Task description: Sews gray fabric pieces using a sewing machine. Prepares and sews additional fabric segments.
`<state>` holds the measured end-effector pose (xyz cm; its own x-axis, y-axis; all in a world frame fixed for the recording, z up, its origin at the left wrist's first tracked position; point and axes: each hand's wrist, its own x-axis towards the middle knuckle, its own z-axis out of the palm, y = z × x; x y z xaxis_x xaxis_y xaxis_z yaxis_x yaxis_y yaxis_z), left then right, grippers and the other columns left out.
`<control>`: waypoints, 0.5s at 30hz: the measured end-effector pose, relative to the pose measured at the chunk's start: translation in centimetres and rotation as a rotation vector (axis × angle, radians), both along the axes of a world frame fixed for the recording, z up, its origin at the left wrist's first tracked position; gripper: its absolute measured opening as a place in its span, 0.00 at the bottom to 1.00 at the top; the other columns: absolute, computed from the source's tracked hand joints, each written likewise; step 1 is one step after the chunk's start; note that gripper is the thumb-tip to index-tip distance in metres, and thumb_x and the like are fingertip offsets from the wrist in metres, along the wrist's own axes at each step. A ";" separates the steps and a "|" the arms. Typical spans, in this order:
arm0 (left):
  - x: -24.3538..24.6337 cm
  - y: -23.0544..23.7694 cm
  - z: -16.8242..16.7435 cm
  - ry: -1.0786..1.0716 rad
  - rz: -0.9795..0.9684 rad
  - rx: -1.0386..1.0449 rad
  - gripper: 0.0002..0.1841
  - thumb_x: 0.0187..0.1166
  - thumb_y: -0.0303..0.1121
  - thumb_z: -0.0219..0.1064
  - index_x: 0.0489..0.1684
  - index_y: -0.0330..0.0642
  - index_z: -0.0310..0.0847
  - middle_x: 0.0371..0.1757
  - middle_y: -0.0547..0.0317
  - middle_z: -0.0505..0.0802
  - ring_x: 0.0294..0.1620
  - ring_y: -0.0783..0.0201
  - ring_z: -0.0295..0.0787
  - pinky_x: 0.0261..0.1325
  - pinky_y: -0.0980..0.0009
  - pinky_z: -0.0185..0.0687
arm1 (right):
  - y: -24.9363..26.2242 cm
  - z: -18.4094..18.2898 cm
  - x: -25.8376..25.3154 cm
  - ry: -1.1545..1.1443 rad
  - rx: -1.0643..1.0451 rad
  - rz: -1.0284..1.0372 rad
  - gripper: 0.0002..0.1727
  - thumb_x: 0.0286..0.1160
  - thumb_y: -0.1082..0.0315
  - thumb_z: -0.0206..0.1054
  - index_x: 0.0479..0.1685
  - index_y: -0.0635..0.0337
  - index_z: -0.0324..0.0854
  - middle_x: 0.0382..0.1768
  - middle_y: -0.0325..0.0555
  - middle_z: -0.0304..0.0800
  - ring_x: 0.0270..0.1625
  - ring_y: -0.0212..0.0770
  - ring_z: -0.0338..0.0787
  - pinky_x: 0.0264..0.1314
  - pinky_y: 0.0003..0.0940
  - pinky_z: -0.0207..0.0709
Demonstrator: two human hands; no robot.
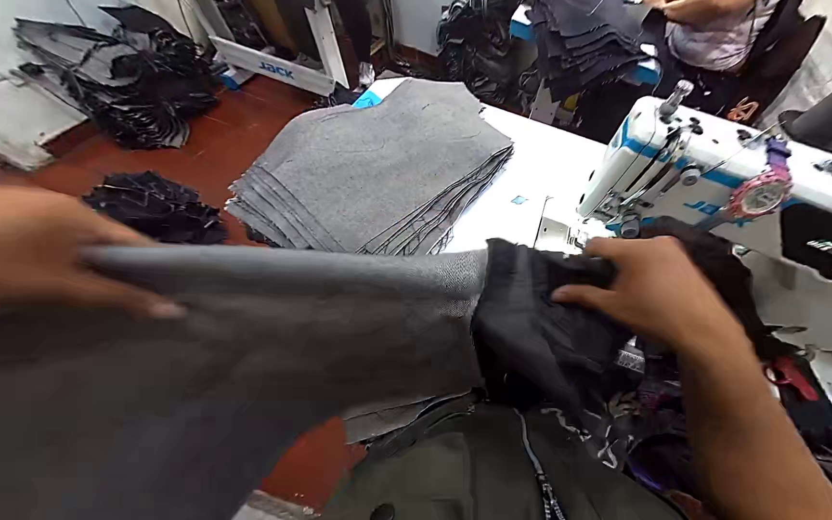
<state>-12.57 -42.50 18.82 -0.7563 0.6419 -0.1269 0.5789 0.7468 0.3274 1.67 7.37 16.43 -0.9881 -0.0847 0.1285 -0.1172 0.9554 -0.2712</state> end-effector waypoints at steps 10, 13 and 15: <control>-8.6 7.8 -23.5 -0.577 0.139 0.030 0.10 0.68 0.29 0.82 0.43 0.37 0.90 0.37 0.48 0.93 0.42 0.52 0.89 0.53 0.44 0.82 | -4.9 -13.4 -1.0 0.489 0.095 0.064 0.13 0.80 0.67 0.67 0.58 0.55 0.88 0.62 0.58 0.89 0.79 0.66 0.76 0.79 0.67 0.65; -8.1 7.9 -23.1 -0.686 0.166 0.179 0.11 0.71 0.26 0.77 0.48 0.32 0.88 0.38 0.52 0.94 0.40 0.62 0.90 0.54 0.57 0.86 | -8.2 -13.4 -0.2 0.364 -0.155 0.446 0.16 0.87 0.59 0.59 0.57 0.53 0.91 0.62 0.47 0.92 0.79 0.52 0.79 0.84 0.52 0.69; -7.8 8.0 -22.9 -0.732 0.211 0.277 0.07 0.74 0.22 0.70 0.46 0.31 0.85 0.35 0.60 0.91 0.37 0.74 0.86 0.51 0.70 0.84 | -9.5 -17.3 -1.1 0.073 -0.283 0.569 0.24 0.85 0.47 0.61 0.65 0.53 0.88 0.71 0.49 0.87 0.83 0.50 0.77 0.87 0.50 0.67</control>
